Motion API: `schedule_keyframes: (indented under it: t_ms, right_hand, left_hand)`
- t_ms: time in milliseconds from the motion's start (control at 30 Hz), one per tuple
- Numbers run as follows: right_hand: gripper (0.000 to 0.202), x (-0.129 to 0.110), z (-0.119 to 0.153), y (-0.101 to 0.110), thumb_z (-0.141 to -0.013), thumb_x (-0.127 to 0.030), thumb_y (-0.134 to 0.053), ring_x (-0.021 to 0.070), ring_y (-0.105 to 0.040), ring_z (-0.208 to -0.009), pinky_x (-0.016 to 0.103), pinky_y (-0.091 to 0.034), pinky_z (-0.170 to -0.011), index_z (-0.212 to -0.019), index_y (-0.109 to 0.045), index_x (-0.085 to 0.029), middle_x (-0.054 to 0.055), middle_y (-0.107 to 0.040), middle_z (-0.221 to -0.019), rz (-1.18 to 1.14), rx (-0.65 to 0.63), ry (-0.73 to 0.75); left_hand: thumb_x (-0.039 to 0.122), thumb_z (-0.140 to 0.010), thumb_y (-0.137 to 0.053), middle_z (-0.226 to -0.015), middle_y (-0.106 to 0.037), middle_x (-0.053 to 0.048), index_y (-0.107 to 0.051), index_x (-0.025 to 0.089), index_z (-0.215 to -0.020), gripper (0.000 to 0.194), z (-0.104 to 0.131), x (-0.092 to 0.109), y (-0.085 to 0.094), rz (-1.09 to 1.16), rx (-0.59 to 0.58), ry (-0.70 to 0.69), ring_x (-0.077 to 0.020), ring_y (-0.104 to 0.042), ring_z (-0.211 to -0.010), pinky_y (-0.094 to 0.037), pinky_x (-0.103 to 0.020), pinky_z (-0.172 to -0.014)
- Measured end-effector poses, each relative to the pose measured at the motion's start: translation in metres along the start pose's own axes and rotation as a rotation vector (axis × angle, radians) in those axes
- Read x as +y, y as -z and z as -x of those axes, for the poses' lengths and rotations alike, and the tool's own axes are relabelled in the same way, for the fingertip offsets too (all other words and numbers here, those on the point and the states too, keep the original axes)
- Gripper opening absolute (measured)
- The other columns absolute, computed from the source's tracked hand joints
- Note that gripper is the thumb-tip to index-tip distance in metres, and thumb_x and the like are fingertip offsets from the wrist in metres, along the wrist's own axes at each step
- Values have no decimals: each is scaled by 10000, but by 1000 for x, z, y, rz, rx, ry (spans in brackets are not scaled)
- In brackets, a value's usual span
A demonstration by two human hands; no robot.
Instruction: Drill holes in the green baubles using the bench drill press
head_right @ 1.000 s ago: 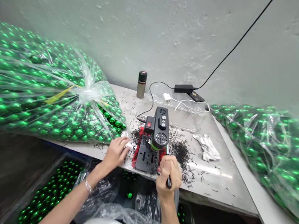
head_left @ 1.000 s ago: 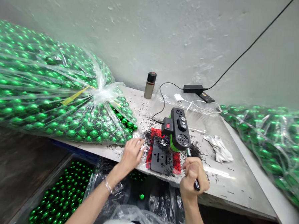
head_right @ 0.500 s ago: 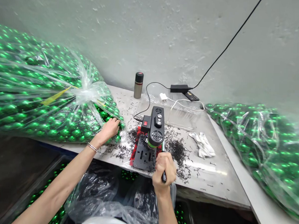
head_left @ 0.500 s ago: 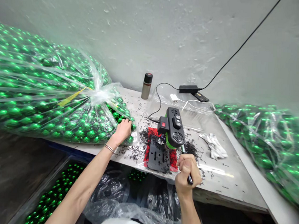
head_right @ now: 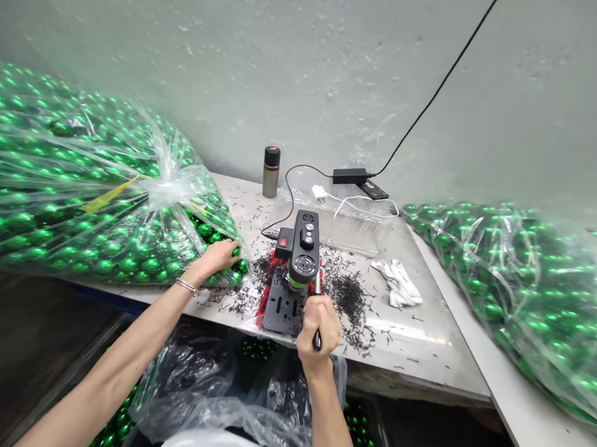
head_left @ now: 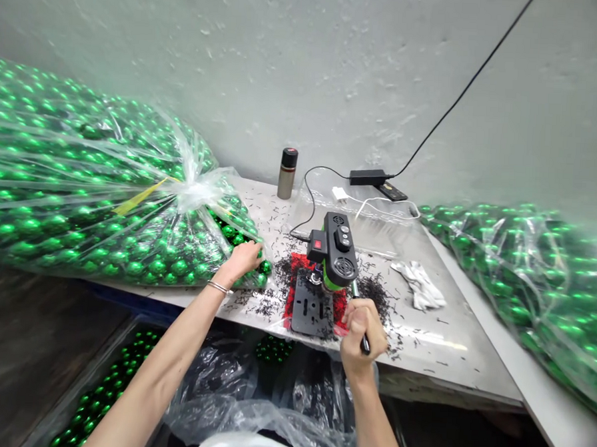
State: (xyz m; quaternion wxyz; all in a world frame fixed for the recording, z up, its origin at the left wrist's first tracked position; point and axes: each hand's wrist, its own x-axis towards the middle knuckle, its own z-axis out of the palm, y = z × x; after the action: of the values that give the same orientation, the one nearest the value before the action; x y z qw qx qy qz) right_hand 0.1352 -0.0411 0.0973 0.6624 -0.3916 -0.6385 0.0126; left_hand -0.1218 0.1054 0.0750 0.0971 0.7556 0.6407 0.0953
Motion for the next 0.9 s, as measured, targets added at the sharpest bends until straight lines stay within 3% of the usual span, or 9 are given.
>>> schedule_keyframes:
  t_ms: [100, 167, 233, 300, 400, 700, 800, 900]
  right_hand:
    - [324, -1, 0, 0, -938, -97, -418, 120, -490, -610, 276, -366, -558, -632, -422, -204, -15, -480, -640, 1, -12, 10]
    - [330, -1, 0, 0, -936, -92, -416, 119, -490, -611, 277, -366, -561, -627, -409, -205, -16, -479, -639, 3, -10, 3]
    - [324, 0, 2, 0, -935, -97, -418, 120, -492, -608, 278, -368, -557, -630, -407, -206, -13, -489, -649, 3, -3, -4]
    - [312, 1, 3, 0, -934, -103, -420, 120, -494, -604, 278, -372, -551, -640, -416, -206, -10, -502, -663, -3, 1, -7]
    - [313, 3, 5, 0, -935, -103, -417, 121, -493, -601, 277, -373, -545, -640, -423, -206, -9, -504, -662, -12, 2, 3]
    - [335, 2, 4, 0, -934, -75, -414, 109, -482, -595, 268, -366, -550, -625, -414, -202, -21, -480, -635, 16, 7, 15]
    - [338, 2, 5, 0, -936, -75, -414, 110, -483, -600, 268, -365, -555, -624, -407, -204, -25, -466, -622, 24, 6, 9]
    - [339, 3, 4, 0, -938, -87, -417, 113, -485, -604, 271, -370, -559, -621, -405, -208, -24, -463, -622, 32, 1, 10]
  left_hand:
    - [271, -897, -584, -1099, -710, -117, -644, 180, -1120, 248, 4, -3, 8, 127, 85, 25, -265, -665, -1024, -495, -324, -864]
    - [363, -915, -576, -1085, -718, -95, -639, 178, -1129, 290, 8, -3, 14, 473, 172, 104, -232, -685, -930, -510, -301, -803]
    - [438, -890, -615, -974, -726, -71, -656, 159, -1040, 319, 13, 0, 19, 991, 228, 210, -179, -671, -754, -515, -275, -703]
    - [481, -848, -675, -847, -712, -53, -652, 145, -908, 343, 19, 5, 22, 1431, 195, 300, -127, -614, -622, -506, -249, -620]
    - [446, -824, -737, -740, -684, -42, -622, 136, -793, 332, 28, 16, 23, 1789, 70, 412, -82, -556, -535, -489, -203, -536]
    - [171, -911, -641, -748, -685, -67, -667, 85, -915, 90, 53, 52, 10, 2112, -199, 521, -68, -581, -487, -493, -153, -442]
    - [84, -893, -614, -754, -687, -53, -667, 102, -1062, 179, 60, 62, 1, 2146, -237, 574, -86, -623, -518, -499, -145, -439]
    - [114, -903, -606, -732, -679, -51, -663, 102, -1085, 191, 64, 72, -8, 2122, -259, 653, -110, -657, -562, -498, -147, -441]
